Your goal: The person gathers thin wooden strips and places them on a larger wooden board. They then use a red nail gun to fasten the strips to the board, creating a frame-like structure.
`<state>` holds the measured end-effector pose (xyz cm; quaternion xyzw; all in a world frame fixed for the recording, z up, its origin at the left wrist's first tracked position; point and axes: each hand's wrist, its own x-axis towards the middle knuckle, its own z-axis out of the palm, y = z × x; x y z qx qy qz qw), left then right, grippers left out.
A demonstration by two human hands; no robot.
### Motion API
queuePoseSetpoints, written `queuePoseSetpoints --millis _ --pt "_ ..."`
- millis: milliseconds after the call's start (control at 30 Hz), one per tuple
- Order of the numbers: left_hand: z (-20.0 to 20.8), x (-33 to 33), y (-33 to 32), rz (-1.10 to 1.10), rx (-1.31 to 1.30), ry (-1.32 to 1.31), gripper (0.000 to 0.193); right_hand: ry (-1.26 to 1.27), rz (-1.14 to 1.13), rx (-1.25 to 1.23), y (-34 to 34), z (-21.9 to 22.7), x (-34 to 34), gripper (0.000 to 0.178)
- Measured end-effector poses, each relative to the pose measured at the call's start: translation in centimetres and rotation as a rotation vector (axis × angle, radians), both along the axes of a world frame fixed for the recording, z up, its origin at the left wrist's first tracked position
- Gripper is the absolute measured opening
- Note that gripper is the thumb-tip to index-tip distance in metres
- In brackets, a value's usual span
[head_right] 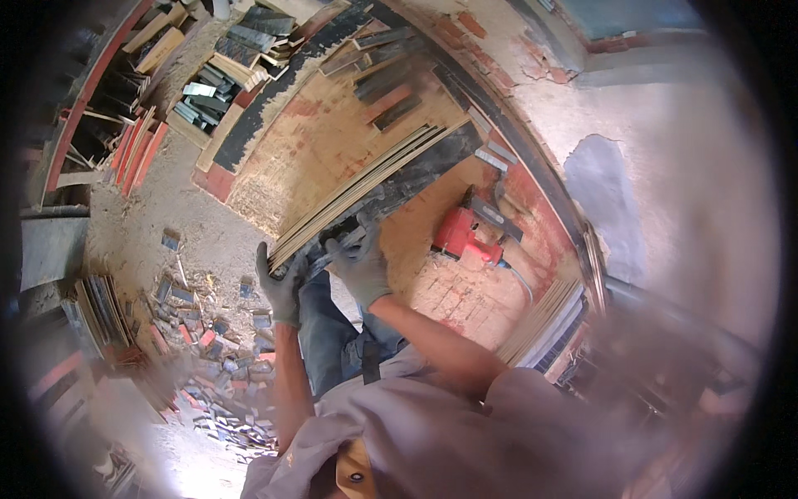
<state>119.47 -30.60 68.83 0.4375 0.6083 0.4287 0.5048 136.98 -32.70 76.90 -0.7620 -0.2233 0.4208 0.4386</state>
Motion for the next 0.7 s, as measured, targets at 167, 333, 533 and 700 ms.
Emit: queuePoseSetpoints --millis 167,333,533,700 --pt "-0.5 -0.4 -0.5 0.032 0.005 -0.01 0.091 -0.37 0.006 0.054 -1.3 1.8 10.8 0.047" --pt "-0.1 0.8 -0.6 0.085 0.045 0.04 0.098 -0.727 0.28 0.208 2.6 -1.8 36.8 0.051" --pt "-0.9 1.7 -0.8 0.136 0.139 0.08 0.112 0.002 0.565 -0.018 10.8 -5.4 44.5 0.044" --pt "1.5 2.6 -0.7 0.155 -0.002 -0.302 0.103 -0.091 0.661 -0.064 8.8 -3.7 47.6 0.037"
